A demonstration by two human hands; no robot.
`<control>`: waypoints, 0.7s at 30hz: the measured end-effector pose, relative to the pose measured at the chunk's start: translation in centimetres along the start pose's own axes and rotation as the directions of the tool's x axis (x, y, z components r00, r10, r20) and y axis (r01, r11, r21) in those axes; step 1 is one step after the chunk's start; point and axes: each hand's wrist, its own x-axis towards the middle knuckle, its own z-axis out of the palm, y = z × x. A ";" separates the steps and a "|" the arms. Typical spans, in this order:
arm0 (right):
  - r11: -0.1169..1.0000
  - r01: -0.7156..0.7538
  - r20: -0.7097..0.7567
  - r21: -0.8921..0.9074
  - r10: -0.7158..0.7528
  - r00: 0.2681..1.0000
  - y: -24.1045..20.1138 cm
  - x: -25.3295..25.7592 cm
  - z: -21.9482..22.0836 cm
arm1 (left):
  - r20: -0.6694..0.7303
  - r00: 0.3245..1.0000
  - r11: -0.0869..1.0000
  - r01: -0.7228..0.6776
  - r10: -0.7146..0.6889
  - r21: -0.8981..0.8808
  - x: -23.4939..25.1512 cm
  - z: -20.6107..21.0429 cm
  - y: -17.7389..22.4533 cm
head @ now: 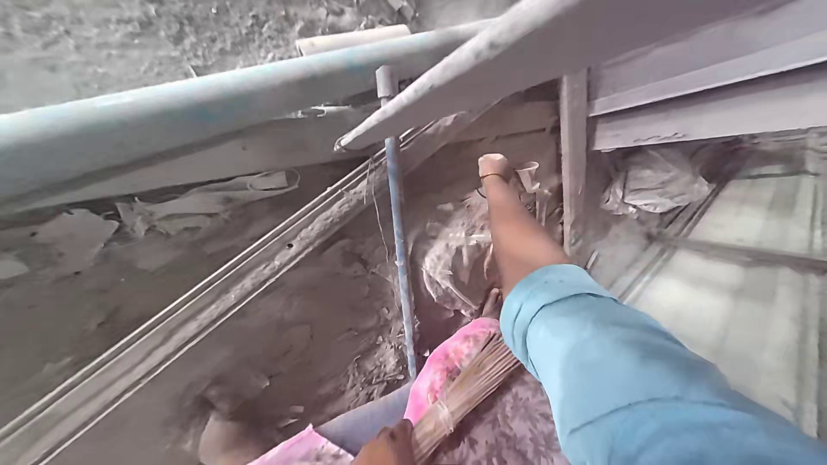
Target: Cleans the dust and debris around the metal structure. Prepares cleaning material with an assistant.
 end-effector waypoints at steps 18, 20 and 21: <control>0.980 0.170 -0.110 -0.103 -0.182 0.977 0.1 -3.2 2.8 | 0.038 0.999 1.000 0.021 -0.021 0.005 0.3 0.6 0.2; 0.984 0.120 -0.098 0.131 -0.108 0.989 2.0 -7.0 0.7 | 0.027 0.999 1.000 0.018 -0.019 0.018 -0.1 0.6 0.3; 0.969 0.136 -0.050 0.205 -0.128 0.990 2.6 -9.7 -0.1 | 0.032 0.999 1.000 0.015 -0.015 0.018 -0.3 0.6 0.4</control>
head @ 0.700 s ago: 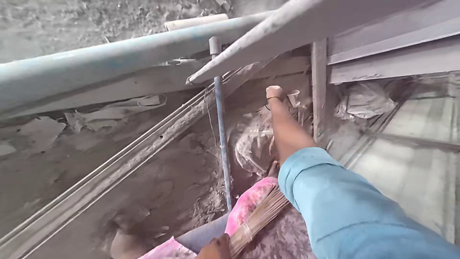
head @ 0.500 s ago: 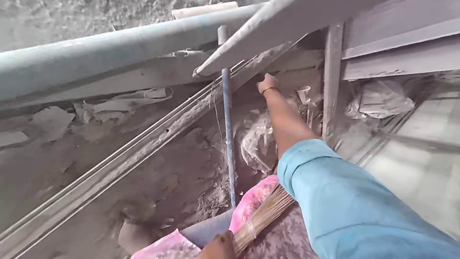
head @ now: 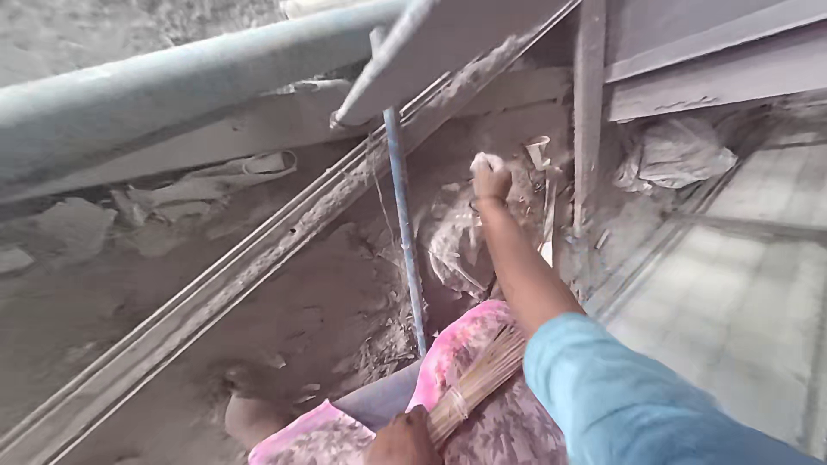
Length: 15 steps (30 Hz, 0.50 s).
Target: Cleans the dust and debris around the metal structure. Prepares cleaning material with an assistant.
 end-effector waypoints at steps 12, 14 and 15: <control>0.051 0.997 0.921 0.060 -0.388 -0.035 -10.0 -26.0 13.5 | 0.015 0.998 0.998 -0.059 0.059 -0.029 -2.4 1.0 -1.5; -0.109 0.994 0.939 0.020 -0.338 -0.056 -11.0 -27.5 17.5 | -0.016 0.996 0.993 -0.085 0.084 -0.083 -3.5 0.9 -2.3; -0.137 0.991 0.944 0.013 -0.324 -0.057 -11.1 -28.2 19.1 | -0.033 0.995 0.989 -0.097 0.093 -0.115 -4.4 0.6 -2.7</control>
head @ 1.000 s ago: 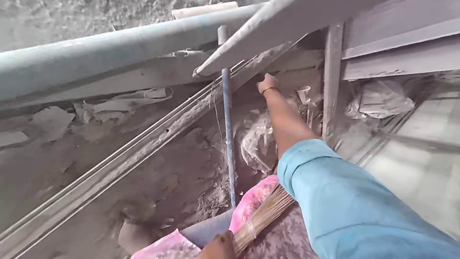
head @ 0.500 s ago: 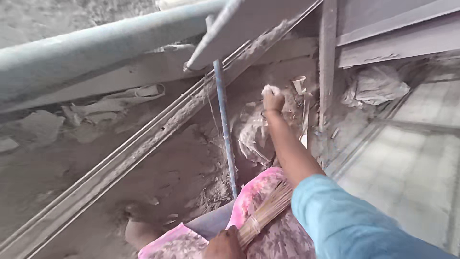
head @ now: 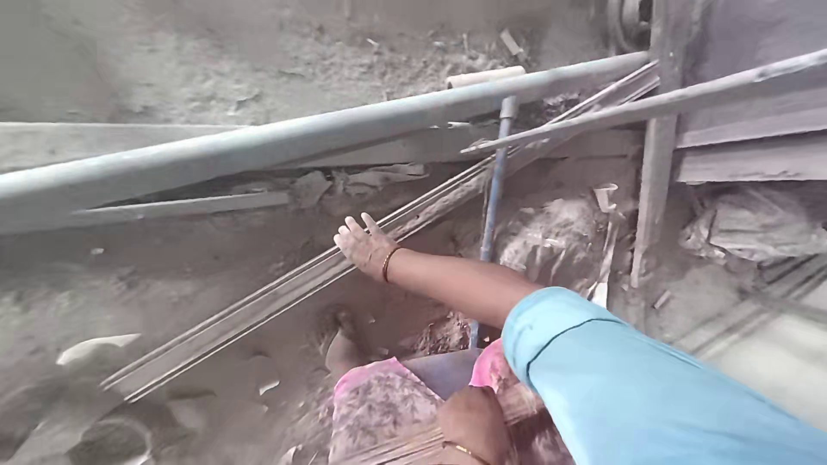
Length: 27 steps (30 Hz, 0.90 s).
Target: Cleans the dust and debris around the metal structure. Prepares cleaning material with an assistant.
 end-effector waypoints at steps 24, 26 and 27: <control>0.889 -0.389 0.089 0.242 0.379 0.921 -7.0 14.8 -9.7 | -0.173 0.978 0.932 -0.167 0.116 -0.320 -4.1 1.0 -9.0; 0.866 -0.478 0.170 0.144 0.454 0.874 -8.3 15.8 -9.8 | -0.195 0.974 0.939 -0.168 0.112 -0.299 -4.1 1.2 -10.2; 0.875 -0.477 0.187 0.082 0.457 0.870 -8.7 16.0 -9.4 | -0.199 0.975 0.939 -0.160 0.101 -0.306 -4.8 1.1 -10.8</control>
